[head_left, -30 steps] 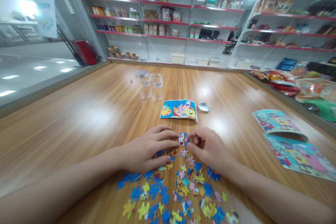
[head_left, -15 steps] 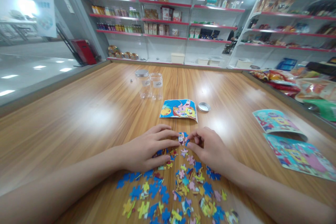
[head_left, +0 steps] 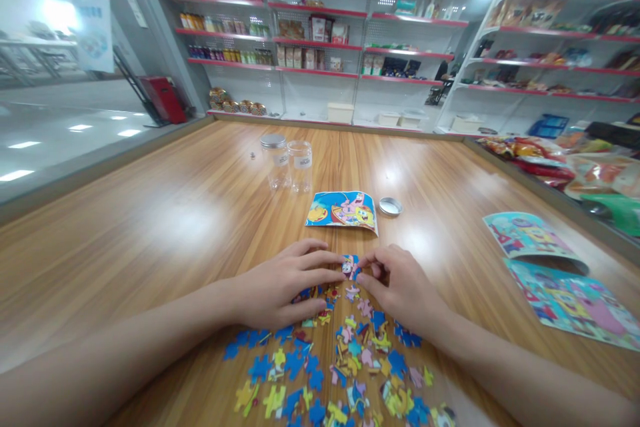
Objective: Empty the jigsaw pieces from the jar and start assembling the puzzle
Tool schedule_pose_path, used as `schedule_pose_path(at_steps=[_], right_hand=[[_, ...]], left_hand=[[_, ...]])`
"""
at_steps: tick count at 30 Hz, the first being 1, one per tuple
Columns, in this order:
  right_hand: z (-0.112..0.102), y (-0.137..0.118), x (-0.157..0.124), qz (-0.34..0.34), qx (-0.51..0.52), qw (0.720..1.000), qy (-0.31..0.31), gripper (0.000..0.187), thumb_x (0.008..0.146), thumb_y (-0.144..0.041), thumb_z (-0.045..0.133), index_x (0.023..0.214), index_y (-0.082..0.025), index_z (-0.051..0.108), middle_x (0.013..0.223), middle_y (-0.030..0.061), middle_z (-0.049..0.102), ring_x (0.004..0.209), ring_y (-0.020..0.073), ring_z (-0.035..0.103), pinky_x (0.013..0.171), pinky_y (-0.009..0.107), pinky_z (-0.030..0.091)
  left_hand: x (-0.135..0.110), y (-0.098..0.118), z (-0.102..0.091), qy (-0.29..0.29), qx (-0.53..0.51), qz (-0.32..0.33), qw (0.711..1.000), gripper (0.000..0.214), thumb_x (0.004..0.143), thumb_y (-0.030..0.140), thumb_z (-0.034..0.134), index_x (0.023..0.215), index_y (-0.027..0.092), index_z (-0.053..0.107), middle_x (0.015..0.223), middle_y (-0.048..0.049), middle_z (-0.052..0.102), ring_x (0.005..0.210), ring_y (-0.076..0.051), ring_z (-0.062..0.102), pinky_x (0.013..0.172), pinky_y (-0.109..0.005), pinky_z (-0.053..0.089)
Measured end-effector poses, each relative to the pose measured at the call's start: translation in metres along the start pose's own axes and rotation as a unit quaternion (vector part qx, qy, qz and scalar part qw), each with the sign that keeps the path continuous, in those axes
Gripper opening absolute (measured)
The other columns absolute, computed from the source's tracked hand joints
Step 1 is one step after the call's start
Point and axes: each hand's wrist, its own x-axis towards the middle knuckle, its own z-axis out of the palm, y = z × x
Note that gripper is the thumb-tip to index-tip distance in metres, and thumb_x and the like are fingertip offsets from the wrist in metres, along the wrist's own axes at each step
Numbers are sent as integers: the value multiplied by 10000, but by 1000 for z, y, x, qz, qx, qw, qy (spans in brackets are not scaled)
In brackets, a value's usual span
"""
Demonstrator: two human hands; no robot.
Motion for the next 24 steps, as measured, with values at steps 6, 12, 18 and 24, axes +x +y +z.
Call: schedule_pose_path(at_steps=[6, 12, 18, 24], right_hand=[[-1, -2, 0, -6, -9, 1000, 6, 56, 820, -198, 694, 871, -210, 673, 706, -1, 589, 718, 179, 538, 669, 307, 377], [0, -3, -1, -2, 8, 1000, 10, 52, 834, -196, 653, 883, -208, 668, 710, 6, 601, 708, 181, 556, 653, 309, 403], [2, 0, -3, 11, 38, 999, 21, 107, 840, -155, 589, 892, -204, 667, 697, 9, 603, 681, 177, 569, 618, 298, 421], [0, -3, -2, -7, 19, 1000, 18, 81, 821, -147, 615, 832, -208, 667, 674, 0, 589, 682, 176, 551, 627, 299, 404]], left_hand=[[0, 0, 1, 8, 0, 3, 1000, 482, 952, 335, 610, 1422, 250, 540, 1465, -106, 543, 1346, -323, 452, 1145, -544, 421], [0, 0, 0, 1, 6, -1, 1000, 481, 954, 350, 606, 1419, 248, 542, 1476, -98, 534, 1356, -324, 438, 1148, -544, 415], [0, 0, 0, 11, -1, 9, 1000, 486, 951, 341, 611, 1422, 250, 538, 1457, -104, 552, 1339, -321, 458, 1138, -536, 425], [0, 0, 1, 13, -3, 7, 1000, 483, 947, 332, 613, 1417, 248, 543, 1456, -102, 554, 1342, -319, 458, 1143, -532, 424]])
